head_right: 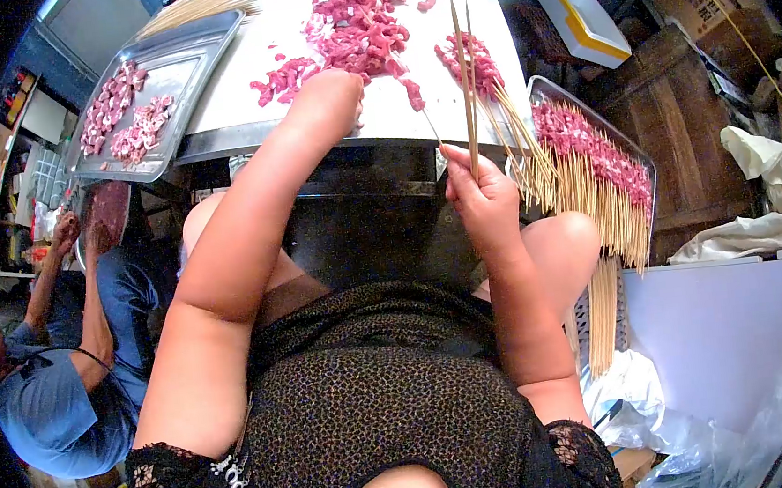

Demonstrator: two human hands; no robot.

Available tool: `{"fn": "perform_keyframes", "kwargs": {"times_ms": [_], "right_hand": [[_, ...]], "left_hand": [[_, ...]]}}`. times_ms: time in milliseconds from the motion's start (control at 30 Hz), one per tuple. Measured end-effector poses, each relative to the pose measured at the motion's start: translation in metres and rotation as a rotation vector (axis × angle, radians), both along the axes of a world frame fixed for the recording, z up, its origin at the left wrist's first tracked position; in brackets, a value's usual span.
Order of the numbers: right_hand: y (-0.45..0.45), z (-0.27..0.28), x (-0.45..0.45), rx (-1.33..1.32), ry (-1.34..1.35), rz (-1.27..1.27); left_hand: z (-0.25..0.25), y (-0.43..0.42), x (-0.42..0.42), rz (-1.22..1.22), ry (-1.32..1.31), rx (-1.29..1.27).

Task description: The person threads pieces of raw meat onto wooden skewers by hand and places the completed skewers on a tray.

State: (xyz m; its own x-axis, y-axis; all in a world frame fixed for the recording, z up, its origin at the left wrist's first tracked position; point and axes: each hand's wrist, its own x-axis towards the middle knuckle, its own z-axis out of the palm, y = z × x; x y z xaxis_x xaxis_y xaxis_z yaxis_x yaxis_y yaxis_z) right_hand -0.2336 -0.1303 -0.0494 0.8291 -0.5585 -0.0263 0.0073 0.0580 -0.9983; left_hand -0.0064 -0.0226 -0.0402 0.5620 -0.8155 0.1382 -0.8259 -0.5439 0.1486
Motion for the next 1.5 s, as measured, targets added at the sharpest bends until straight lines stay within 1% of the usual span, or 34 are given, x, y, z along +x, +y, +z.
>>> {"fn": "perform_keyframes", "kwargs": {"times_ms": [33,100,167,200,233,300,333,400,533,633,767,833,900,967,1000,1067,1133,1200,1333,1400,1467,1500], "right_hand": [[0.001,0.000,0.000,-0.002,-0.002,0.004],[0.003,-0.001,0.000,-0.014,-0.012,0.003],[0.004,-0.002,-0.002,-0.026,-0.020,0.005],[0.004,-0.003,-0.005,-0.043,-0.027,0.006],[0.003,-0.004,-0.007,-0.059,-0.037,0.006],[0.005,-0.006,-0.012,-0.086,-0.034,0.030],[0.006,-0.006,-0.013,-0.106,-0.027,0.053],[0.008,-0.007,-0.013,-0.124,-0.026,0.060],[0.014,-0.001,-0.012,-0.120,0.000,0.060],[0.015,-0.001,-0.011,-0.120,0.009,0.050],[0.015,0.000,-0.011,-0.112,0.016,0.051],[0.014,-0.003,-0.010,-0.101,0.008,0.058],[0.013,-0.004,-0.011,-0.089,0.000,0.064],[0.013,-0.003,-0.012,-0.169,0.037,0.030],[0.012,-0.001,-0.012,-0.169,0.038,0.031],[0.007,0.004,-0.015,-0.279,0.059,0.046],[0.001,0.003,-0.017,-0.292,0.065,0.067],[-0.005,0.005,-0.021,-0.328,0.089,0.086],[-0.008,0.009,-0.023,-0.297,0.072,0.075],[-0.007,0.010,-0.023,-0.264,0.085,0.079],[-0.003,0.009,-0.020,-0.295,0.069,0.070],[-0.002,0.008,-0.019,-0.325,0.053,0.061]], "left_hand": [[0.000,0.002,0.001,0.003,0.002,-0.003],[0.006,0.007,0.002,-0.006,0.055,-0.226],[0.023,0.012,0.005,0.193,0.645,-0.536],[0.029,0.016,0.012,0.094,0.991,-0.794],[0.035,0.019,0.015,0.050,1.187,-1.013],[0.036,0.025,0.025,-0.074,1.469,-1.307],[0.035,0.025,0.027,-0.076,1.464,-1.312],[0.035,0.029,0.029,-0.134,1.622,-1.376],[0.037,0.028,0.020,-0.106,1.630,-1.426],[0.033,0.030,0.026,-0.141,1.671,-1.428],[0.034,0.032,0.024,-0.113,1.666,-1.422],[0.036,0.034,0.021,-0.160,1.668,-1.352],[0.036,0.034,0.021,-0.154,1.650,-1.344],[0.037,0.035,0.020,-0.148,1.633,-1.335],[0.038,0.036,0.019,-0.129,1.610,-1.309],[0.041,0.037,0.018,-0.108,1.588,-1.282],[0.042,0.038,0.018,-0.044,1.591,-1.218],[0.040,0.037,0.019,-0.051,1.587,-1.192],[0.044,0.038,0.014,-0.086,1.620,-1.148],[0.046,0.037,0.010,-0.056,1.625,-1.127],[0.045,0.036,0.010,-0.026,1.629,-1.106],[0.042,0.036,0.011,-0.072,1.643,-1.112]]}}
